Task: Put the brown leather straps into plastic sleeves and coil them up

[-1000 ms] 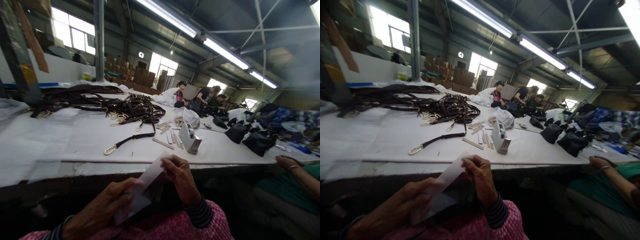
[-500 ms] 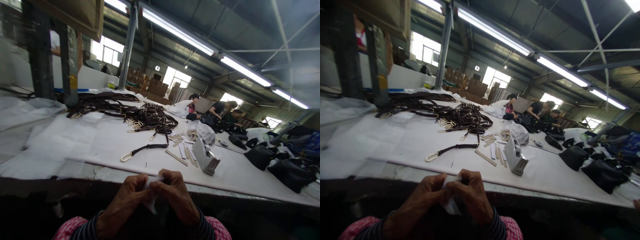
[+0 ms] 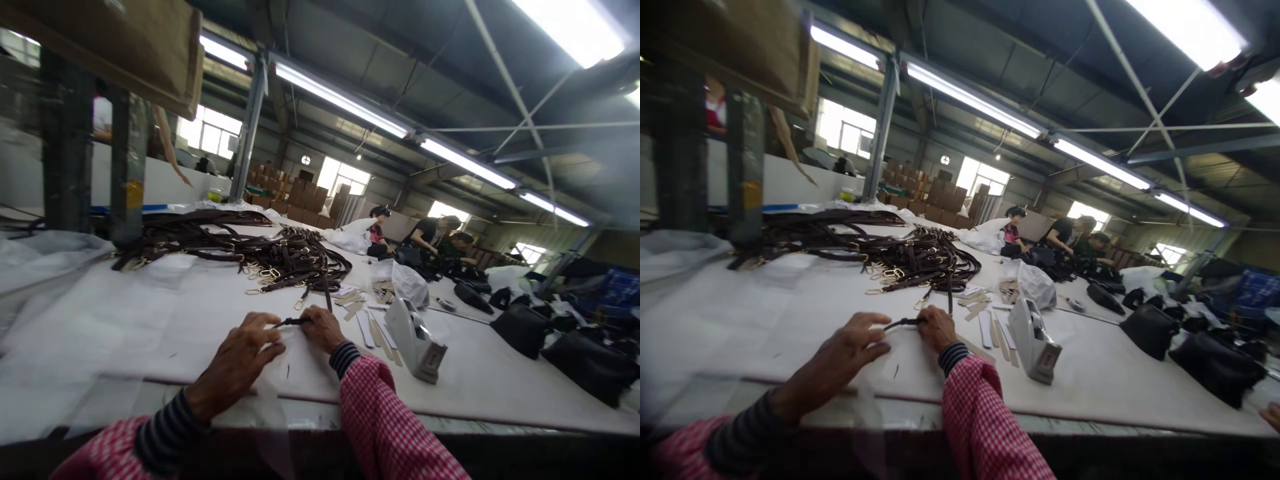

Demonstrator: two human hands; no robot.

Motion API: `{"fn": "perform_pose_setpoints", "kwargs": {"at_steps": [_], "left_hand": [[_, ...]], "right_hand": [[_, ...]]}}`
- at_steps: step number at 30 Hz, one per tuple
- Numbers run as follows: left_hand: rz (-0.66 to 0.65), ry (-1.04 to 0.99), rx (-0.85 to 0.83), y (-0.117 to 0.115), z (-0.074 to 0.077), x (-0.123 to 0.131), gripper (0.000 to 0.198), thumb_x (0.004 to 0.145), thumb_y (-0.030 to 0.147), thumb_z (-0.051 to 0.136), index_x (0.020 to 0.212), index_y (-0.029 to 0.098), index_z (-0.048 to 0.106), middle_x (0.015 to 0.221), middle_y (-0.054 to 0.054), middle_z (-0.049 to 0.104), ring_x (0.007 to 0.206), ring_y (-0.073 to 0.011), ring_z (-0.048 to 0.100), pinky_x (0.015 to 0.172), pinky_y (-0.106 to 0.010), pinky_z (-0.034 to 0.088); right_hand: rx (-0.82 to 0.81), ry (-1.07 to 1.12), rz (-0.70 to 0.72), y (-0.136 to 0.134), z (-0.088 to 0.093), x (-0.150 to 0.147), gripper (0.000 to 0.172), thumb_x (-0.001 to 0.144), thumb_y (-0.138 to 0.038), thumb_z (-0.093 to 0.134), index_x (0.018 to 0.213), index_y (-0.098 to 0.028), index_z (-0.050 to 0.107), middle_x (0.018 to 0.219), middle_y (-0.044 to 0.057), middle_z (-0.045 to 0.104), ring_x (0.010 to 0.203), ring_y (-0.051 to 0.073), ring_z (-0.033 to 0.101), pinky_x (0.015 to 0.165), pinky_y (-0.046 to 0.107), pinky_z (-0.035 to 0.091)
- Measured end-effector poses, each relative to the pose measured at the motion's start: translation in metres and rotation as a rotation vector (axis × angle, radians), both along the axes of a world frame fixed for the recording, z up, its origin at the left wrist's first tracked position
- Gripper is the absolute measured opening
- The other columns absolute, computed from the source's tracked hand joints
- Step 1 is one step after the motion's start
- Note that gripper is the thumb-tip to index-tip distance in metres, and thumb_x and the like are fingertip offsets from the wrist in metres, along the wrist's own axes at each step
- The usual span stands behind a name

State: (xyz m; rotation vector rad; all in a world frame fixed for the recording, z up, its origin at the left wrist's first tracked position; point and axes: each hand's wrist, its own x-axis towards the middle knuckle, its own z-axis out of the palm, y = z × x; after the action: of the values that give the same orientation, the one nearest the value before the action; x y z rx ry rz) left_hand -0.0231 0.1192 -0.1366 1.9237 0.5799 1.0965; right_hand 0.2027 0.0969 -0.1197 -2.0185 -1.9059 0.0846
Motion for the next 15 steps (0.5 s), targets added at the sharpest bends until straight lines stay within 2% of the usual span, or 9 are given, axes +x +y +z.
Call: {"fn": "perform_pose_setpoints", "kwargs": {"at_steps": [2, 4, 6, 8, 10, 12, 13, 15], "left_hand": [[0.015, 0.031, 0.046, 0.015, -0.005, 0.013, 0.013, 0.075, 0.020, 0.080, 0.067, 0.026, 0.072, 0.112, -0.007, 0.070, 0.117, -0.0315, 0.052, 0.103, -0.037, 0.037], [0.002, 0.064, 0.024, 0.021, -0.008, 0.023, 0.020, 0.072, 0.013, 0.079, 0.060, 0.024, 0.067, 0.087, -0.007, 0.067, 0.098, -0.0287, 0.055, 0.098, -0.035, 0.039], [-0.027, 0.065, 0.007, 0.015, -0.005, 0.026, 0.021, 0.072, 0.014, 0.079, 0.060, 0.024, 0.065, 0.070, -0.003, 0.059, 0.078, -0.0238, 0.052, 0.087, -0.031, 0.041], [-0.123, 0.068, -0.076, -0.001, 0.004, 0.023, 0.019, 0.079, 0.022, 0.076, 0.064, 0.023, 0.064, 0.066, 0.000, 0.055, 0.069, -0.0200, 0.048, 0.073, -0.027, 0.039], [-0.295, 0.073, -0.271, -0.024, 0.017, 0.016, 0.022, 0.086, 0.034, 0.071, 0.070, 0.020, 0.064, 0.064, 0.002, 0.052, 0.061, -0.0161, 0.043, 0.060, -0.025, 0.034], [-0.460, 0.044, -0.474, -0.050, 0.026, 0.009, 0.027, 0.090, 0.042, 0.067, 0.078, 0.018, 0.067, 0.065, 0.003, 0.052, 0.059, -0.0133, 0.039, 0.056, -0.024, 0.030], [-0.524, 0.014, -0.541, -0.064, 0.028, 0.007, 0.028, 0.090, 0.043, 0.068, 0.081, 0.017, 0.069, 0.067, 0.002, 0.054, 0.061, -0.0130, 0.041, 0.057, -0.023, 0.031], [-0.631, -0.057, -0.620, -0.089, 0.025, 0.004, 0.028, 0.090, 0.044, 0.069, 0.086, 0.016, 0.072, 0.075, -0.001, 0.060, 0.070, -0.0154, 0.049, 0.065, -0.024, 0.037]], "right_hand": [[0.002, -0.014, 0.058, -0.006, 0.008, -0.003, 0.015, 0.088, -0.013, 0.063, 0.095, -0.021, 0.073, 0.101, 0.003, 0.068, 0.095, 0.020, 0.062, 0.080, 0.029, 0.040], [0.007, -0.019, 0.129, -0.019, 0.021, -0.004, 0.012, 0.086, -0.013, 0.066, 0.092, -0.022, 0.073, 0.097, 0.001, 0.068, 0.090, 0.018, 0.062, 0.077, 0.028, 0.039], [0.022, -0.013, 0.184, -0.037, 0.035, -0.003, 0.013, 0.086, -0.015, 0.069, 0.095, -0.023, 0.074, 0.095, 0.000, 0.067, 0.085, 0.016, 0.061, 0.076, 0.028, 0.040], [0.108, 0.098, 0.217, -0.058, 0.043, -0.001, 0.022, 0.086, -0.018, 0.071, 0.107, -0.024, 0.072, 0.102, 0.001, 0.067, 0.085, 0.015, 0.061, 0.076, 0.027, 0.043], [0.303, 0.327, 0.137, -0.082, 0.042, -0.002, 0.027, 0.089, -0.026, 0.071, 0.116, -0.024, 0.069, 0.108, 0.004, 0.067, 0.086, 0.016, 0.061, 0.071, 0.026, 0.045], [0.465, 0.648, -0.045, -0.105, 0.032, -0.007, 0.029, 0.091, -0.041, 0.069, 0.112, -0.020, 0.069, 0.099, 0.006, 0.067, 0.078, 0.016, 0.059, 0.058, 0.024, 0.043], [0.456, 0.829, -0.122, -0.116, 0.024, -0.011, 0.036, 0.091, -0.050, 0.067, 0.107, -0.018, 0.069, 0.091, 0.006, 0.066, 0.072, 0.015, 0.057, 0.051, 0.022, 0.038], [0.246, 1.222, -0.153, -0.133, 0.009, -0.024, 0.052, 0.088, -0.064, 0.064, 0.100, -0.014, 0.070, 0.082, 0.006, 0.063, 0.062, 0.012, 0.053, 0.044, 0.019, 0.029]]}}
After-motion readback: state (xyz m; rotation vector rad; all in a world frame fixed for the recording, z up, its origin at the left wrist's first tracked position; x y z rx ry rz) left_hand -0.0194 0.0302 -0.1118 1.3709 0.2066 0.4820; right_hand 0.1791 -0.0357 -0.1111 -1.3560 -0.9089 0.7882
